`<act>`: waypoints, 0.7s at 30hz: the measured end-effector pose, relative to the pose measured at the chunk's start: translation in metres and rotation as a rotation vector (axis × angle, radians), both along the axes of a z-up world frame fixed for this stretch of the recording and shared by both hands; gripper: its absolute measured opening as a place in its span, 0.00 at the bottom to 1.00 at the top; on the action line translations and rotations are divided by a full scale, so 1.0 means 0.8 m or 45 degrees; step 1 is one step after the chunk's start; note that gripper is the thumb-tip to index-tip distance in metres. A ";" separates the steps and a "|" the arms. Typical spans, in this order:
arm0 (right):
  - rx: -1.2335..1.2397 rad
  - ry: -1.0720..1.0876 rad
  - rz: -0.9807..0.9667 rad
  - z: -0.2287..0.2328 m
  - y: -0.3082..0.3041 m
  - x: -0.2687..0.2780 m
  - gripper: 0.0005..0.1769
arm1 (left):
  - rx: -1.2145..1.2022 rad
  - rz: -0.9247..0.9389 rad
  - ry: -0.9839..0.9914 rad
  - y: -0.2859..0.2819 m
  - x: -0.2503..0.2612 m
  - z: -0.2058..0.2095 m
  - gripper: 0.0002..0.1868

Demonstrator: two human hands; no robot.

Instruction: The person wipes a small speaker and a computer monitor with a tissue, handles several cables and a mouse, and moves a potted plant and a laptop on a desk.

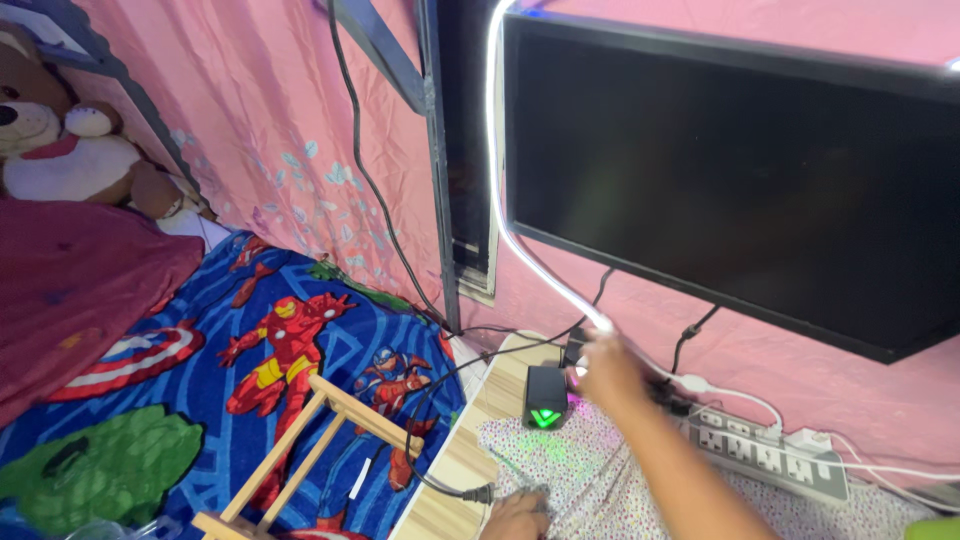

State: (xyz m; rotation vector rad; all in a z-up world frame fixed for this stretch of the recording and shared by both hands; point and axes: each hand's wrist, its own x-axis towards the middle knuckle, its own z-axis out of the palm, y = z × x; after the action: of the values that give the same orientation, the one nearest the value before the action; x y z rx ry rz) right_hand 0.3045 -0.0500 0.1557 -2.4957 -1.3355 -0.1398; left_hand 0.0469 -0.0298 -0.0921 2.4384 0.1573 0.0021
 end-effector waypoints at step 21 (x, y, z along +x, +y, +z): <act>0.289 0.561 -0.211 -0.096 -0.091 -0.079 0.11 | -0.086 -0.095 0.367 -0.051 0.033 0.031 0.23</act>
State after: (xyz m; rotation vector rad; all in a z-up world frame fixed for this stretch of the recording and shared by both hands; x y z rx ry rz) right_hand 0.2413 -0.1225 0.0790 -2.2672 -0.8829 0.2016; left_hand 0.0733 -0.0704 -0.0674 2.3648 0.1904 -0.3832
